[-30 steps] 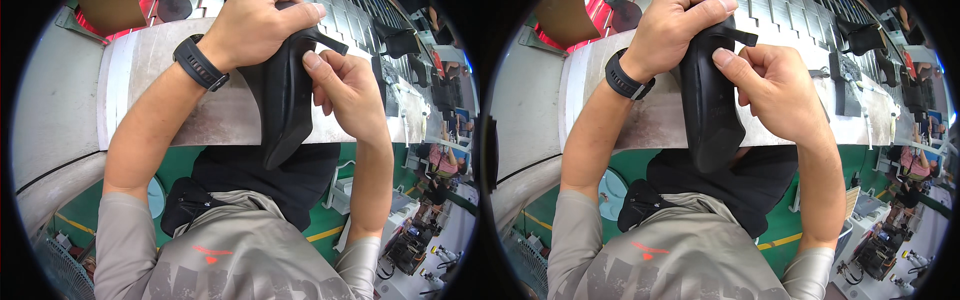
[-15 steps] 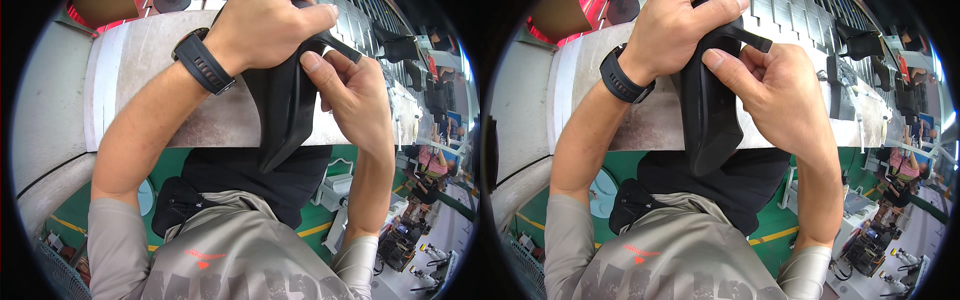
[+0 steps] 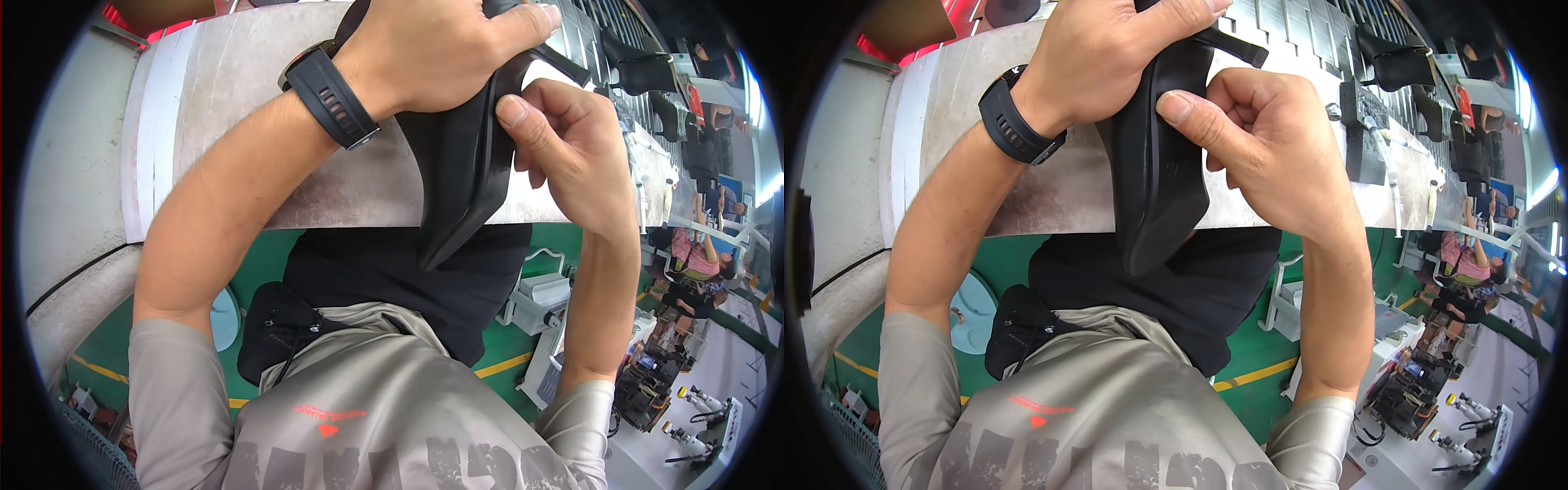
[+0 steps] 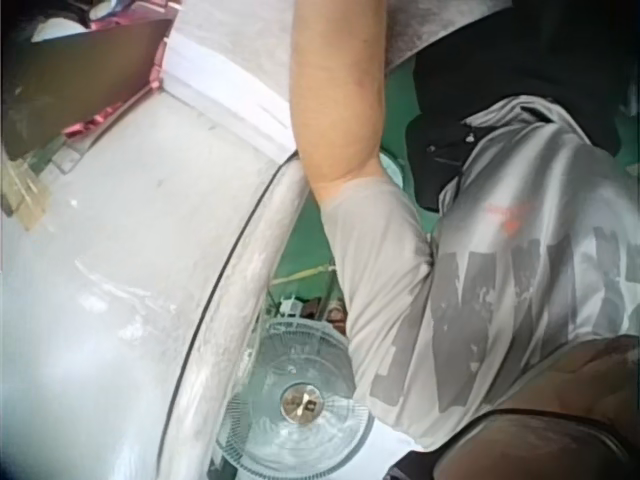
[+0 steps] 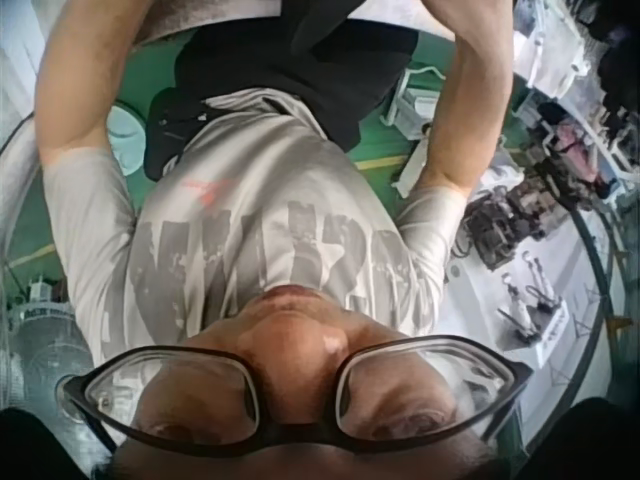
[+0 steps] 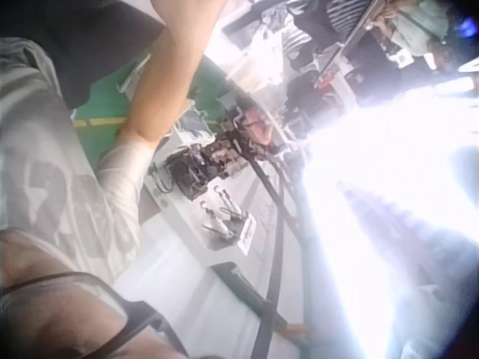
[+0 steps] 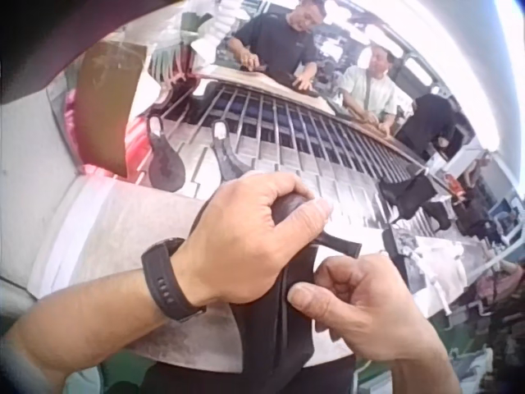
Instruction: The person takes a partially assembled shoe from a conveyor belt, fits an insole and heel component by hand, and then uses a hammer to secure the heel and smooth the edges of the shoe. The person repeats this process for a second shoe.
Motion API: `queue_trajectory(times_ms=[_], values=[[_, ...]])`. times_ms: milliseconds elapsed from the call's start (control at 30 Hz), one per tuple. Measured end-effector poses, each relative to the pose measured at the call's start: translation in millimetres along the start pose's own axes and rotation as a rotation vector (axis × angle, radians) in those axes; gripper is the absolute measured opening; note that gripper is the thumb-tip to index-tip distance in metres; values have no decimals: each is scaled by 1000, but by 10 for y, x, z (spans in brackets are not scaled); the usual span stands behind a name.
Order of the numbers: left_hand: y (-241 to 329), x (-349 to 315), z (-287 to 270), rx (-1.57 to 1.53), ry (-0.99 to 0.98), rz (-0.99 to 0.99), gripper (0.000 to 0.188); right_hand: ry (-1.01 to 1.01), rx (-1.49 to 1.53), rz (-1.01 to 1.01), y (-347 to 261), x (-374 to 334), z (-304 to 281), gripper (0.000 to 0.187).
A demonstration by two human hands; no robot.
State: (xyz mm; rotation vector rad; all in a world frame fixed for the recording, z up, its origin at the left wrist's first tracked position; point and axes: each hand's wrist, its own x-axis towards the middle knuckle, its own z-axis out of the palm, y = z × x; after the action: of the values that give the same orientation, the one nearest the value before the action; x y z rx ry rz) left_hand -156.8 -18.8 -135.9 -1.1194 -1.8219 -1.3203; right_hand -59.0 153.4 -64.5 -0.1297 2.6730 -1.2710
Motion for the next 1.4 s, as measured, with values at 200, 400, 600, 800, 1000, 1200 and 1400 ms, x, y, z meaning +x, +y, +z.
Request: queue_trajectory(times_ms=[200, 400, 600, 800, 1000, 1200, 1400], values=[[14, 11, -14, 178, 21, 168, 22, 58, -94, -26, -24, -8, 21, 55], [14, 1, -22, 169, 30, 164, 20, -27, -233, -61, -44, -67, -47, 43], [40, 10, -27, 221, 37, 169, 18, -2, -136, -14, -24, -160, 19, 52], [48, 7, -29, 242, 29, 169, 18, 22, -129, -13, -40, -191, 52, 52], [39, 16, -22, 320, 51, 227, 18, 34, -130, -36, 41, -198, 82, 55], [39, 16, -10, 335, 48, 230, 18, 77, -24, -88, 131, -232, 177, 59], [44, 10, 23, 197, 32, 107, 17, 81, -39, -145, 211, -277, 216, 68]])
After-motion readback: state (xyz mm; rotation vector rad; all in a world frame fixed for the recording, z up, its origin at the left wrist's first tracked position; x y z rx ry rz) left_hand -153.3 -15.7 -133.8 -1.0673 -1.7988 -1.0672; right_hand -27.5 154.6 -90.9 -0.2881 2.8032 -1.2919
